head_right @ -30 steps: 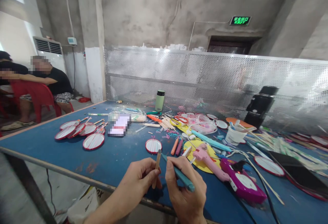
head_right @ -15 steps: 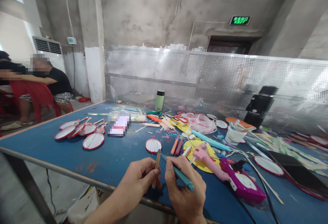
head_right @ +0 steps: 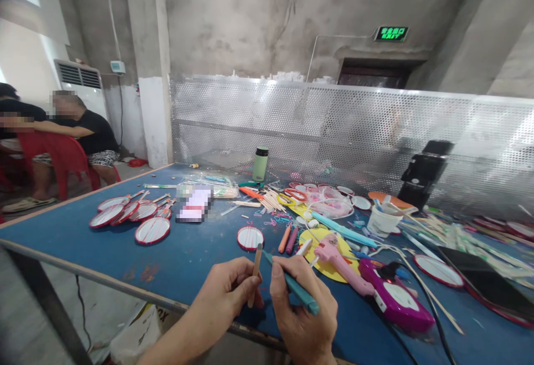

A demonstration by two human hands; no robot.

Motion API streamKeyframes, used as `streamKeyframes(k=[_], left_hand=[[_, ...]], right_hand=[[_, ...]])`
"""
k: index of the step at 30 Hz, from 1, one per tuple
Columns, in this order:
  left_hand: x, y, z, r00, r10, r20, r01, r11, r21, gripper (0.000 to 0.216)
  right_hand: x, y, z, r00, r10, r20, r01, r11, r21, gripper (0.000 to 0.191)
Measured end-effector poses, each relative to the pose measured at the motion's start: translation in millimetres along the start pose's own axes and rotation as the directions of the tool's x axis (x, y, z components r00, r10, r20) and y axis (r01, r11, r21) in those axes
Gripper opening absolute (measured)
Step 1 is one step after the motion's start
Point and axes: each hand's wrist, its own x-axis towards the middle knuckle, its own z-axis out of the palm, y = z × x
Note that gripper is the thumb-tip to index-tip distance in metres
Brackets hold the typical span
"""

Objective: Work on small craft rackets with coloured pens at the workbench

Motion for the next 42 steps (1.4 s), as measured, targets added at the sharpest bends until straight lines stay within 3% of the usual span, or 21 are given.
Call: streamKeyframes(k=[4, 19, 35, 42], left_hand=[[0.0, -0.9, 0.3, 1.000, 0.006, 0.000, -0.006, 1.000, -0.005, 0.026], [-0.6, -1.8, 0.9, 1.000, 0.000, 0.006, 0.000, 1.000, -0.011, 0.025], [0.0, -1.3, 0.4, 1.000, 0.007, 0.009, -0.007, 1.000, -0.009, 0.025], [-0.2, -2.3, -0.1, 1.000, 0.011, 0.007, -0.011, 1.000, -0.007, 0.027]], right_hand=[[1.5, -0.1, 0.6, 0.999, 0.001, 0.042, -0.002, 1.000, 0.015, 0.014], [0.5, -0.5, -1.3, 1.000, 0.017, -0.010, -0.017, 1.000, 0.017, 0.013], [3.5, -2.3, 0.0, 0.999, 0.003, 0.047, -0.004, 1.000, 0.023, 0.013], [1.8, 0.2, -0.6, 1.000, 0.011, -0.003, -0.011, 1.000, 0.009, 0.013]])
